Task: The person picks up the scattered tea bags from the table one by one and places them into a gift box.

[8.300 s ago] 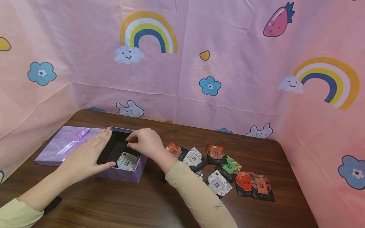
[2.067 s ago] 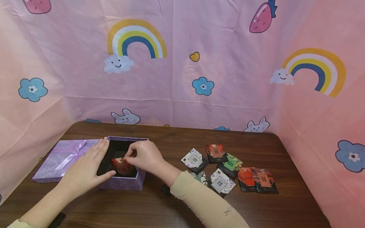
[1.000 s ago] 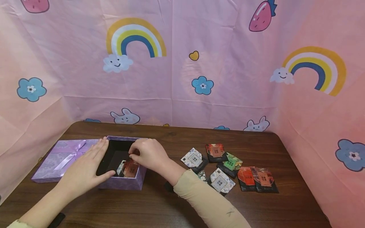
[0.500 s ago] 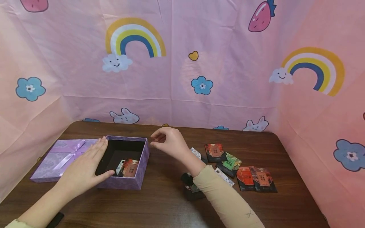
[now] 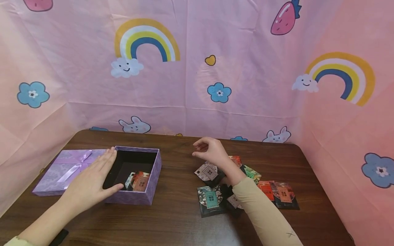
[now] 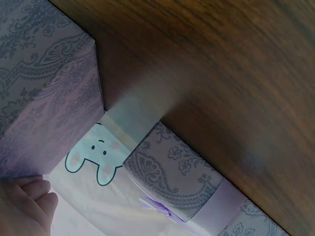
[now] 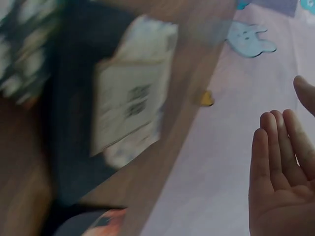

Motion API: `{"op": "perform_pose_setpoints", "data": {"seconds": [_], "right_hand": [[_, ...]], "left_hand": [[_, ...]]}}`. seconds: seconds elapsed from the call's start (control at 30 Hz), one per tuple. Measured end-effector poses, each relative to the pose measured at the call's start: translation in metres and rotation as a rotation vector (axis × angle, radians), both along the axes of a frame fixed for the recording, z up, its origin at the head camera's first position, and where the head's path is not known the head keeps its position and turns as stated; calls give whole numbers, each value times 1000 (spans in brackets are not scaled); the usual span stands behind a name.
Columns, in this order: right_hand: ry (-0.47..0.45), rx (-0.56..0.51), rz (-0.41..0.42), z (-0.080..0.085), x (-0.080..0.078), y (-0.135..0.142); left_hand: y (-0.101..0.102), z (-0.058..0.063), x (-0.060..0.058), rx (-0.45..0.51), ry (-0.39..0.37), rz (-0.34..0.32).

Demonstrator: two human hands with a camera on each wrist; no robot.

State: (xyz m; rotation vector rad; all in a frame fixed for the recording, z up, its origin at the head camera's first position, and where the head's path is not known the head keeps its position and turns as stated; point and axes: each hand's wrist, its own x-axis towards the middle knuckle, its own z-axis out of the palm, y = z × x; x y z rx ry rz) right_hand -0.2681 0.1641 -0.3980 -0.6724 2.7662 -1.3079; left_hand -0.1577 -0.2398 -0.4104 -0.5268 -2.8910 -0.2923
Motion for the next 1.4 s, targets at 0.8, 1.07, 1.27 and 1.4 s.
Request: {"op": "perform_pose_setpoints", "data": {"seconds": [0.8, 1.07, 1.27, 1.4], "right_hand": [[-121, 44, 132, -44, -13, 61], [-214, 71, 158, -46, -14, 61], [-229, 124, 190, -48, -13, 60], [-213, 166, 213, -50, -12, 59]], "left_hand": [[0, -1, 0, 6, 14, -8], [0, -1, 0, 8, -6, -3], [0, -2, 0, 13, 2, -2], [0, -2, 0, 11, 9, -4]]}}
